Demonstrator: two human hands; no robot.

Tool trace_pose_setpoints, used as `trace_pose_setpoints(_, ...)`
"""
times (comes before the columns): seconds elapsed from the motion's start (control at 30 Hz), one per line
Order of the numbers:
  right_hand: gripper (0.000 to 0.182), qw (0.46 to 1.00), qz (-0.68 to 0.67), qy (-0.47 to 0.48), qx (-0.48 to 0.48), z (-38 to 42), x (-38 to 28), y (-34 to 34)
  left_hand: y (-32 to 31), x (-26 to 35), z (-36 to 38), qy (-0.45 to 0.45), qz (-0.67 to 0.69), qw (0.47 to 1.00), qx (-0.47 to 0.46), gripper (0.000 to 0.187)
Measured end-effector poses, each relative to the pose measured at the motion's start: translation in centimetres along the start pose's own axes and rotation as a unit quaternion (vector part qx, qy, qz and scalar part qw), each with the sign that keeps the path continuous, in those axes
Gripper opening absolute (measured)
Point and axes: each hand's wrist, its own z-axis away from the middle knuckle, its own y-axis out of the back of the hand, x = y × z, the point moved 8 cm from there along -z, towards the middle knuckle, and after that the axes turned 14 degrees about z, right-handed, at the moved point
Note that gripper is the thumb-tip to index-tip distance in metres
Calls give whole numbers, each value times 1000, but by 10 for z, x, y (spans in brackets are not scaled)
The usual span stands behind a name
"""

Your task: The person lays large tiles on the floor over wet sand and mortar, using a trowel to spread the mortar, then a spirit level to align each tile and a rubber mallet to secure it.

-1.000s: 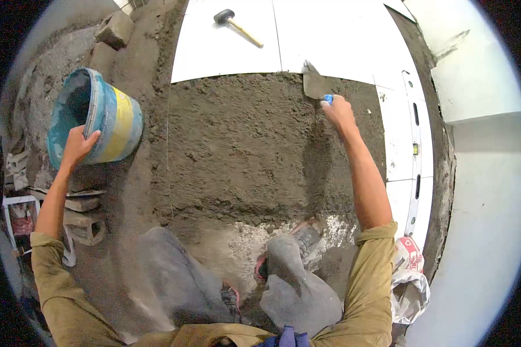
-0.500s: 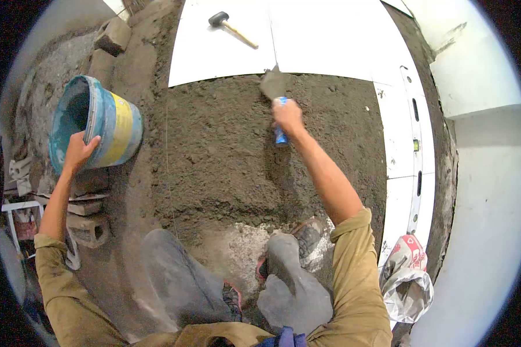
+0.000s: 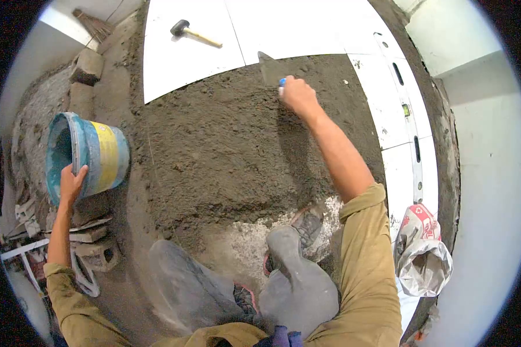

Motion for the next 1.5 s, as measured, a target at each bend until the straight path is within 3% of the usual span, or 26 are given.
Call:
trace_pose_setpoints(0.2,35,998,36,-48,18,19,52,21,0,0,-3,10,-1,1000,-7,35)
trace_pose_setpoints(0.27,31,998,-21,52,-32,50,33,21,2,4,-5,-5,-17,1000,-5,35)
trace_pose_setpoints(0.33,31,995,1,96,-17,70,26,16,1,1,-5,47,-71,996,-23,35)
trace_pose_setpoints(0.4,30,990,21,137,-10,78,25,9,-2,-8,-4,16,-40,999,-11,36)
trace_pose_setpoints(0.57,30,999,26,21,-14,50,74,12,1,-9,-6,-15,-44,999,2,37)
trace_pose_setpoints(0.77,39,995,1,-100,-26,33,115,-3,0,-4,-3,23,-3,1000,-7,39)
trace_pose_setpoints(0.83,45,944,-236,-198,-115,32,116,-20,1,7,-2,-8,-45,999,0,38)
trace_pose_setpoints(0.9,46,952,-221,-201,-62,1,115,-72,-1,0,-4,-8,-20,1000,-2,37)
trace_pose_setpoints(0.97,49,962,-226,-146,-44,-4,83,-75,-2,-5,-4,-11,5,1000,-4,36)
trace_pose_setpoints(1.0,51,962,-246,-87,-80,8,49,-56,-2,-7,-4,-8,8,1000,-2,35)
trace_pose_setpoints(1.03,47,941,-295,-121,-117,23,34,-42,-2,-9,-4,-4,11,1000,-2,34)
trace_pose_setpoints(1.13,46,931,-296,-192,-91,22,32,-31,-1,-4,-4,5,10,1000,-10,34)
trace_pose_setpoints(1.2,47,956,-258,-134,-33,3,31,-50,1,-6,-6,24,-9,1000,-18,34)
trace_pose_setpoints(1.3,51,965,-200,-158,-66,10,4,-61,0,-6,-4,16,-9,1000,-12,34)
trace_pose_setpoints(1.33,47,937,-274,-168,-134,21,-13,-66,-1,-2,-4,-8,6,1000,1,34)
trace_pose_setpoints(1.4,41,962,-236,-70,-115,31,-40,-52,0,-6,-4,-23,-10,1000,-2,33)
trace_pose_setpoints(1.43,41,962,-238,-75,-113,40,-42,-41,0,-4,-6,-39,-26,999,-3,33)
trace_pose_setpoints(1.5,39,993,-93,33,-68,54,-56,-8,0,6,-3,-35,-41,999,2,34)
